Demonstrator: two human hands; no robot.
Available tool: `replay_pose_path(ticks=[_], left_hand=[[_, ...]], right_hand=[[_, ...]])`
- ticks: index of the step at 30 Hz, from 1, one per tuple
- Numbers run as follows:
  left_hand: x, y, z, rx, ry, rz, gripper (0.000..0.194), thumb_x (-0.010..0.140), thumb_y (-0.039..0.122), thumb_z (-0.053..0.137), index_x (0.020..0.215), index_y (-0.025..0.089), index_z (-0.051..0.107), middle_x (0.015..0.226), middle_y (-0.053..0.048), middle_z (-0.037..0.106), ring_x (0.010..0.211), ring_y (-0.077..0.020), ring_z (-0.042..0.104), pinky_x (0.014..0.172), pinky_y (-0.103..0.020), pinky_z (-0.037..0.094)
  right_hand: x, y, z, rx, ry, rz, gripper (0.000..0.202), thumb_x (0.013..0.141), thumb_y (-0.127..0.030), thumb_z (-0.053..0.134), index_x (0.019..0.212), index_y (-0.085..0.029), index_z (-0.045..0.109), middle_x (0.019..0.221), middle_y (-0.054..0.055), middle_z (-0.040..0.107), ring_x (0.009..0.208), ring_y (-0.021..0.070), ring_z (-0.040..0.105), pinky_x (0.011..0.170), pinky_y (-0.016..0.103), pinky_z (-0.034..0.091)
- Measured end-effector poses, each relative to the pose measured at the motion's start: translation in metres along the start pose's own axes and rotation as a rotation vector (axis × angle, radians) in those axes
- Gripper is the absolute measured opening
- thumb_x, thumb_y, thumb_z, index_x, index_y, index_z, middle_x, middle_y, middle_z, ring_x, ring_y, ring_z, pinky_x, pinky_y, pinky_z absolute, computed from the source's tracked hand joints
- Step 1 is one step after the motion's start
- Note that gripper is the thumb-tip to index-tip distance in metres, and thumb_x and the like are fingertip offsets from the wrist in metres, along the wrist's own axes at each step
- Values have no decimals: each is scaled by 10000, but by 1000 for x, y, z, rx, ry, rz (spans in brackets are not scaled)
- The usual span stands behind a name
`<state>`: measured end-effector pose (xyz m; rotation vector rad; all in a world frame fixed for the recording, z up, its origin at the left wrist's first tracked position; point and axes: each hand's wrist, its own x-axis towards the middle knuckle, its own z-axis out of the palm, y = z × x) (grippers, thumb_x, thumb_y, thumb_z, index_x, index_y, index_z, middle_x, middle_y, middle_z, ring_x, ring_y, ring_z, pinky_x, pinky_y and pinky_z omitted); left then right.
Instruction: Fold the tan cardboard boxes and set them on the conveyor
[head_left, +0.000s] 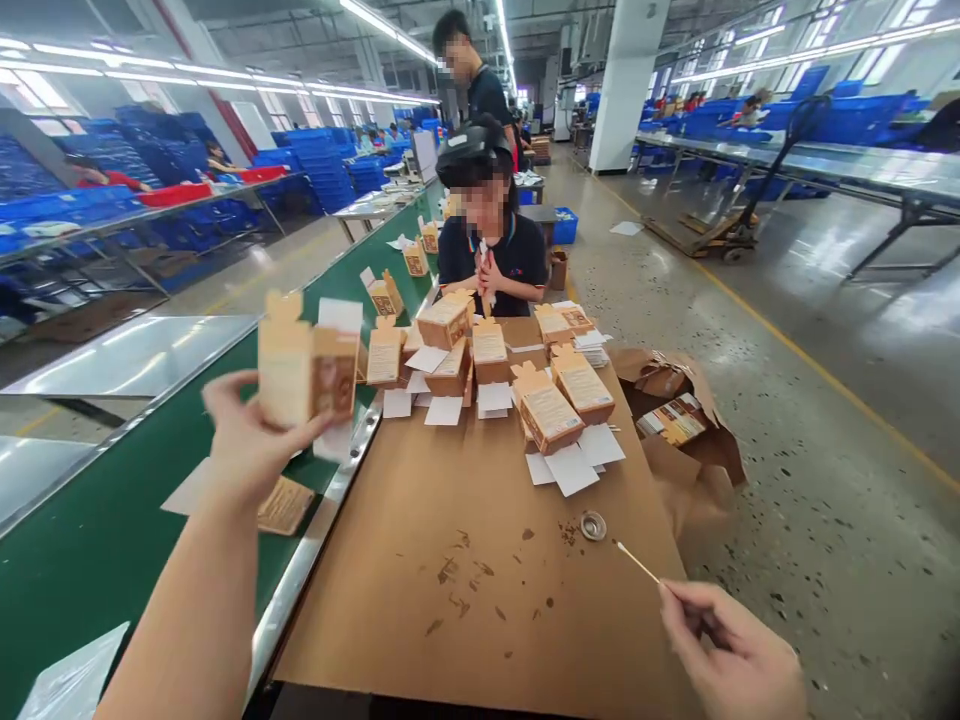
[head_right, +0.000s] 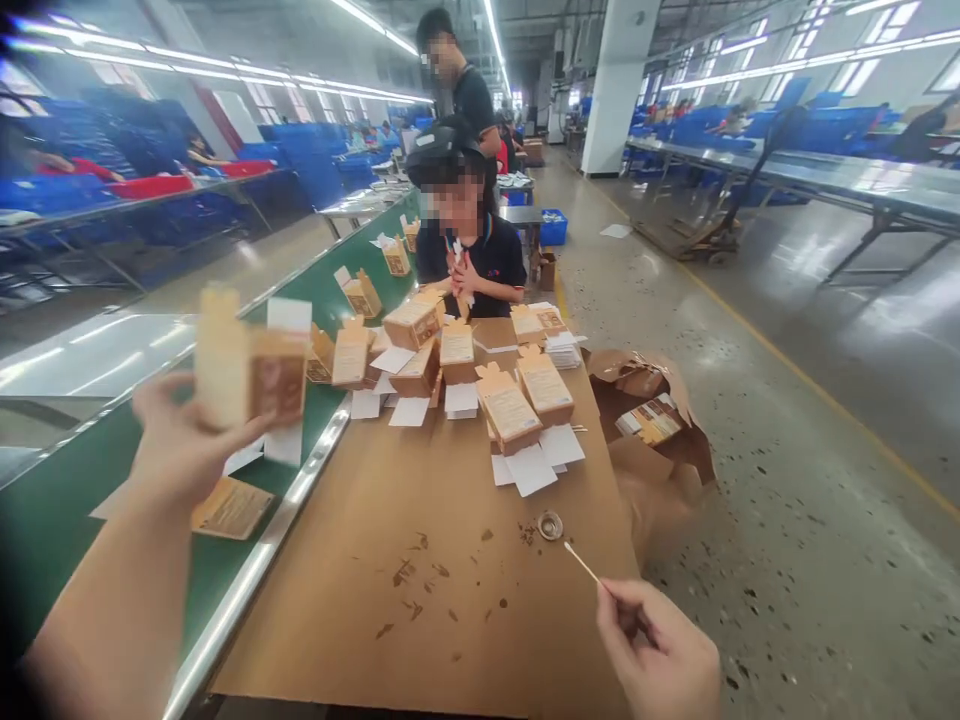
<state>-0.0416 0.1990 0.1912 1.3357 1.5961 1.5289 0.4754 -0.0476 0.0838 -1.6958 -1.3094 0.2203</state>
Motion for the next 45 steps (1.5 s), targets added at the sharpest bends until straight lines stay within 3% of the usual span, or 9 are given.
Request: replay_pose_path(ticks=[3,6,10,15,20,25,30,37,45], left_hand=[[-106,-48,-14,-389,-65,-268,1156,468,482,1204,1509,375,713,1344,-48,920,1188,-427,892,936,-505,794],[-199,-79,11,-756,-250,-573,1126,584,659,1151,1588,327,765,1555,-148,870,1318,-489,875,1088,-573,781],[-257,-95,53,-896,-312,-799,937,824,823,941,1621,353,793,1536,-174,870,1359,-541,857,1187,-732,720],[-254,-79,77,-750,-408,-732,981,766,788,1026,1621,373,782,1752,-161,737,1580,-535,728,1320,-724,618],[-233,-64,84,-626,-482,-657,1178,620,697,1158,1665,375,720,1626,-185,807,1508,-541,765,1249,-708,650],[-222,-63,104,-527,-363,-656,967,765,683,1077,1567,233,778,1475,-211,874,1459,-503,801,1237,-627,658],[-216,-68,126,-440,-357,-585,872,782,704,1065,1471,259,768,1489,-164,863,1387,-412,832,1160,-547,700],[-198,-65,111,-315,-489,-482,779,786,725,1084,1321,240,790,1350,-157,899,1280,-386,859,1100,-513,709],[-200,-59,109,-331,-527,-432,801,754,623,1129,1369,246,781,1366,-162,891,1288,-390,859,1122,-528,710]], right_hand=[[20,-1,9,-10,-74,-95,351,1097,-460,740,834,-249,838,663,8,756,520,143,692,594,198,613],[34,-5,20,-35,-156,-117,288,1069,-391,691,834,-265,796,666,-7,765,517,146,697,590,214,604],[46,-6,35,-78,-293,-125,274,1032,-343,624,777,-288,707,630,-11,720,538,172,680,576,259,565],[61,2,53,-101,-381,-126,203,974,-294,645,772,-295,669,655,0,746,576,200,713,600,292,528],[63,-1,42,-107,-401,-125,223,998,-292,641,778,-292,679,683,7,759,597,196,717,594,285,528],[34,-24,28,-15,-244,-175,260,1098,-322,684,860,-276,779,684,-6,745,557,166,684,588,260,580],[-11,-54,69,202,-331,-300,263,1100,-157,659,900,-255,798,719,-16,769,558,131,696,571,210,574],[-39,-54,120,244,-449,-337,285,1064,-134,620,827,-267,706,684,-21,733,558,137,678,597,220,565],[-36,-48,109,214,-439,-339,290,1062,-132,588,826,-264,696,684,-21,719,557,138,677,584,217,561]])
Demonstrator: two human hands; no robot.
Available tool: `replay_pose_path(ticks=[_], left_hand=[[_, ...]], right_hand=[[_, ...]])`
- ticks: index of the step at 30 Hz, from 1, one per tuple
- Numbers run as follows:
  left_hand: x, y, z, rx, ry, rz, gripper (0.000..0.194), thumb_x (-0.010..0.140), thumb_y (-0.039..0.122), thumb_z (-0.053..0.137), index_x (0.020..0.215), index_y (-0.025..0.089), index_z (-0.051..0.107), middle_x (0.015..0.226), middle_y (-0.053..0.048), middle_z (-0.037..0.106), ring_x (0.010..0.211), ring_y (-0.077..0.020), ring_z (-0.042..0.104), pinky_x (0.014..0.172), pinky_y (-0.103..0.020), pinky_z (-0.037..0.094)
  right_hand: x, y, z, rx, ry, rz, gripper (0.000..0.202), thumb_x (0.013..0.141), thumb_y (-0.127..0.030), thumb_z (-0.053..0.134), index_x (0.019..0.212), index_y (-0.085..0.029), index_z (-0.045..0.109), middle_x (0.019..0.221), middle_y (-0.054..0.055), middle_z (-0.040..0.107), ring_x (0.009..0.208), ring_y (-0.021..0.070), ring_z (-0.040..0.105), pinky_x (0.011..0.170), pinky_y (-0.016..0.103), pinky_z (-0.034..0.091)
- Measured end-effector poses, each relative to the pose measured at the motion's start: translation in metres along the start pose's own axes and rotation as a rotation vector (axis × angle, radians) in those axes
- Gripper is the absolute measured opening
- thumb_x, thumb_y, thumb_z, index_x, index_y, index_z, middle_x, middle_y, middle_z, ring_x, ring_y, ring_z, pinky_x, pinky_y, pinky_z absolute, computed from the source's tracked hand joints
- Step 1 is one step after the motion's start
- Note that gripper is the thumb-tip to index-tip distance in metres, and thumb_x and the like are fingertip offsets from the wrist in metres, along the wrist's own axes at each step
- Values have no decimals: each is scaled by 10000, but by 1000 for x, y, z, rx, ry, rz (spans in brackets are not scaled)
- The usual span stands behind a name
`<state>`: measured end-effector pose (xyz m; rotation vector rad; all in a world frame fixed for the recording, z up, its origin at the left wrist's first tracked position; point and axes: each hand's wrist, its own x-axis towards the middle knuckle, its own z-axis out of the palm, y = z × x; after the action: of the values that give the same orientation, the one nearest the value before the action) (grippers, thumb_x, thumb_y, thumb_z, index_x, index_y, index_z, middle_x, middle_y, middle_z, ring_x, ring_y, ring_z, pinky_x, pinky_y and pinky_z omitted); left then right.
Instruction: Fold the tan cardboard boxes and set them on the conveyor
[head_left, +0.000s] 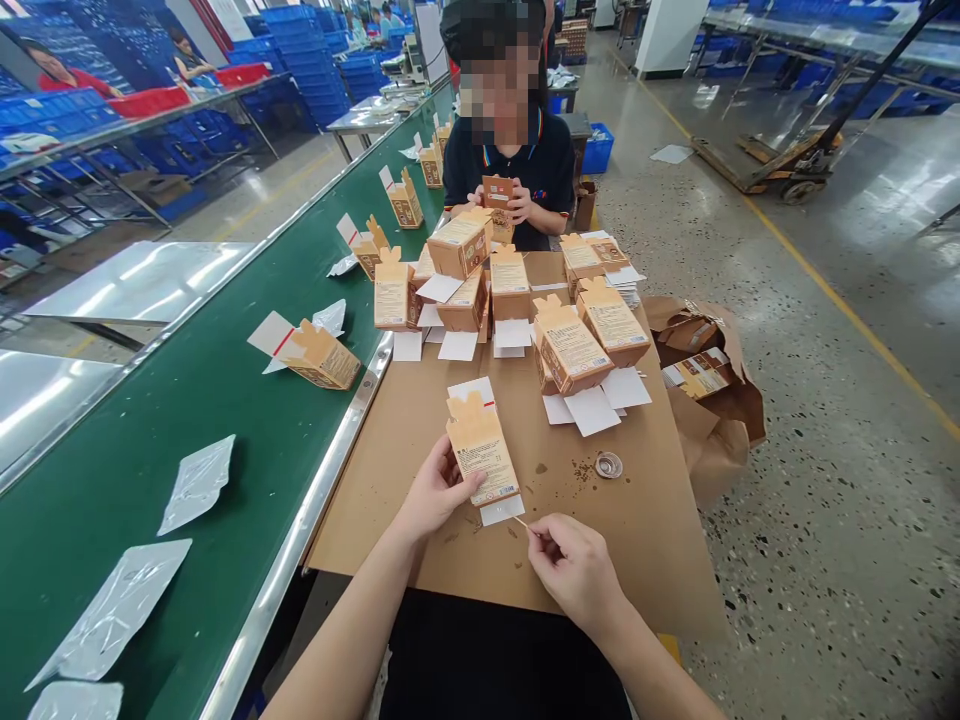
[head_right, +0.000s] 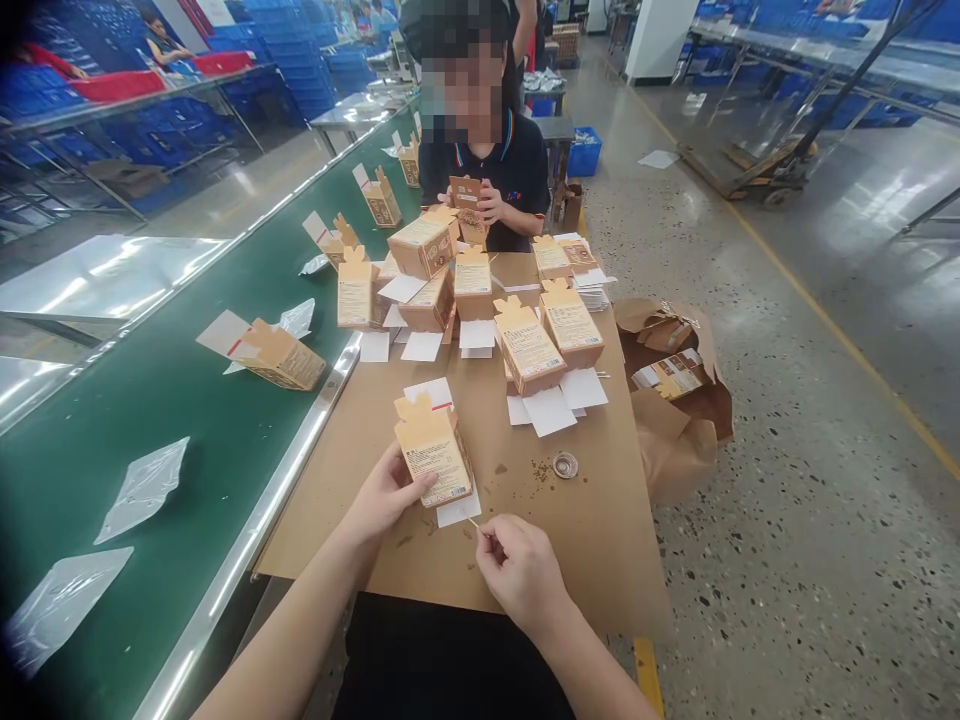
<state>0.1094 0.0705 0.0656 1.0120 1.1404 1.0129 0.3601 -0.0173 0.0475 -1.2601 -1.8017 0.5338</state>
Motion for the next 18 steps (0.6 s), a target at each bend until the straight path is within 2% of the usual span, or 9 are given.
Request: replay_pose_path(ticks=[4,8,11,15,18], left_hand=[[-18,0,1,89,-18,48,813,705,455,1159,1389,263,765,1296,-135,884,1219,-368,862,1083,-509,714],[-36,-4,6,234,-16,74,651,701,328,1121,1293,304,849,1216,-126,895,1124,-402,865,999,-535,717],[-41,-8,13,257,15,80,558,714,313,1087,1239,323,897,1100,-107,900,1029,-404,862,943,-542,715],[-37,-12,18,278,28,131,521,717,296,1058,1211,328,896,1043,-90,902,959,-382,858,887,-510,709],[-35,-9,5,333,121,166,515,700,283,1043,1183,330,871,1013,-84,890,984,-410,866,919,-532,704]], right_hand=[[-13,-7,-36,-13,22,39,293,1114,-155,621,869,-255,749,704,-16,732,560,128,687,578,199,583],[-31,-8,-66,-2,55,152,314,1160,-288,673,876,-259,802,680,-6,733,538,138,676,557,211,608],[-38,-10,-72,15,77,181,312,1159,-316,705,872,-257,814,672,-4,729,526,141,676,541,211,604],[-37,-14,-68,36,112,161,337,1163,-317,705,848,-259,808,654,-14,704,507,133,655,532,203,584],[-35,-10,-68,32,143,181,369,1174,-380,711,845,-258,823,663,-6,702,527,137,659,550,201,593]])
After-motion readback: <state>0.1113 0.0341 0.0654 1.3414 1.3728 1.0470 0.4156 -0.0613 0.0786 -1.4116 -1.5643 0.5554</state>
